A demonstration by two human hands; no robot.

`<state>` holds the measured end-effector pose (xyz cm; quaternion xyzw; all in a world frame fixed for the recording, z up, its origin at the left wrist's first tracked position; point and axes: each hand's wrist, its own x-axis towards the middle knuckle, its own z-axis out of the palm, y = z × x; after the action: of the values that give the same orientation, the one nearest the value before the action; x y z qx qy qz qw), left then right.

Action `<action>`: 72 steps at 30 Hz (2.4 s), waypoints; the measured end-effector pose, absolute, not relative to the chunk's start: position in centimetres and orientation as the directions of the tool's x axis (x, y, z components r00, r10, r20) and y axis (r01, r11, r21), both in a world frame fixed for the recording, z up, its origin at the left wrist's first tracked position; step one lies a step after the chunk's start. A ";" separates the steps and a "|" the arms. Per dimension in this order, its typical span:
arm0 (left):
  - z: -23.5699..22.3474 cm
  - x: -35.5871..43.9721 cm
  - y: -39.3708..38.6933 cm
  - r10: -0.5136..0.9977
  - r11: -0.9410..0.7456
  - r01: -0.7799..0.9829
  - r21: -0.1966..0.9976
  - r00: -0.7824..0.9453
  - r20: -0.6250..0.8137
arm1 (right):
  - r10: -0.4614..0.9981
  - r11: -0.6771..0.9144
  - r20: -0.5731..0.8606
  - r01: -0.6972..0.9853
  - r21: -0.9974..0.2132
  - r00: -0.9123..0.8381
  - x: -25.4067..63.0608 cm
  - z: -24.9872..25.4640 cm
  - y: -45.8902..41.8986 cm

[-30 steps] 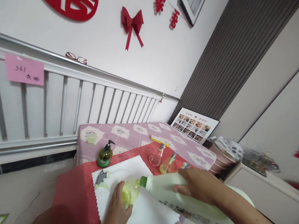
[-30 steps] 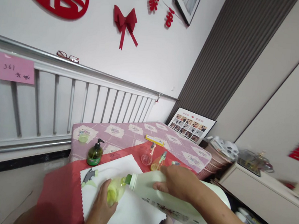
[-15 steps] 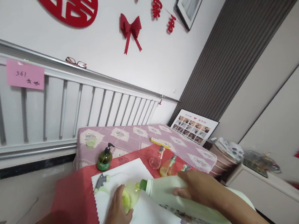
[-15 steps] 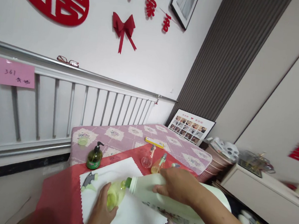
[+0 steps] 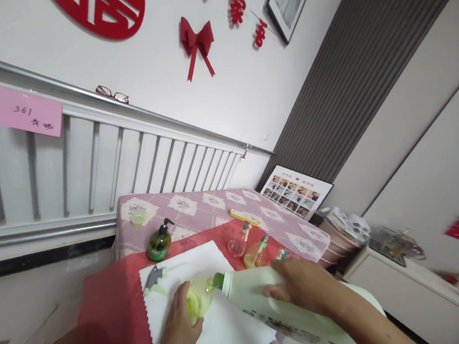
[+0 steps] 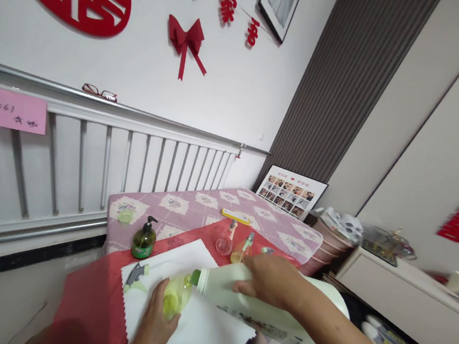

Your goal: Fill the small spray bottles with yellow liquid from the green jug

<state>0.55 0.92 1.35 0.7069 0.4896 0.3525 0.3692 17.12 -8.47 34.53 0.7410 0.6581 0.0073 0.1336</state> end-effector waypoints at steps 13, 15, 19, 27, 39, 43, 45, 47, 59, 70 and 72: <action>2.0 0.4 0.2 0.954 -0.273 0.400 0.875 0.232 0.191 | 0.981 -0.083 -0.153 0.967 0.241 0.122 17.4 34.1 -8.4; 1.9 0.4 0.2 0.952 -0.276 0.400 0.874 0.237 0.192 | 0.981 -0.087 -0.151 0.967 0.240 0.126 17.4 34.1 -8.4; 2.1 0.5 0.3 0.955 -0.266 0.419 0.868 0.239 0.177 | 0.980 -0.091 -0.150 0.966 0.241 0.130 17.4 34.1 -8.3; 2.4 0.4 0.3 0.956 -0.256 0.426 0.868 0.244 0.162 | 0.979 -0.095 -0.152 0.966 0.242 0.135 17.2 34.2 -8.4; 2.3 0.4 0.3 0.957 -0.253 0.412 0.875 0.237 0.165 | 0.977 -0.098 -0.160 0.964 0.249 0.140 17.1 34.2 -8.5; 2.2 0.4 0.3 0.956 -0.260 0.409 0.875 0.239 0.173 | 0.978 -0.100 -0.155 0.963 0.252 0.142 17.0 34.3 -8.5; 2.2 0.3 0.3 0.954 -0.267 0.401 0.876 0.240 0.181 | 0.978 -0.104 -0.150 0.961 0.256 0.146 16.9 34.3 -8.5; 2.3 0.3 0.3 0.953 -0.271 0.399 0.876 0.239 0.186 | 0.977 -0.107 -0.151 0.961 0.254 0.148 16.9 34.3 -8.6; 2.5 0.2 0.2 0.953 -0.280 0.400 0.873 0.223 0.204 | 0.978 -0.103 -0.150 0.960 0.259 0.145 17.0 34.1 -8.5; 2.1 0.3 0.2 0.948 -0.297 0.347 0.890 0.221 0.230 | 0.987 -0.091 -0.104 0.965 0.247 0.120 17.6 33.6 -8.4; 2.1 0.3 0.3 0.948 -0.295 0.348 0.890 0.221 0.228 | 0.988 -0.088 -0.102 0.965 0.245 0.116 17.5 33.7 -8.4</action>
<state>0.33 0.29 2.09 0.6911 0.4690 0.4120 0.3642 17.52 -8.43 33.66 0.7362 0.6633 0.0445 0.1265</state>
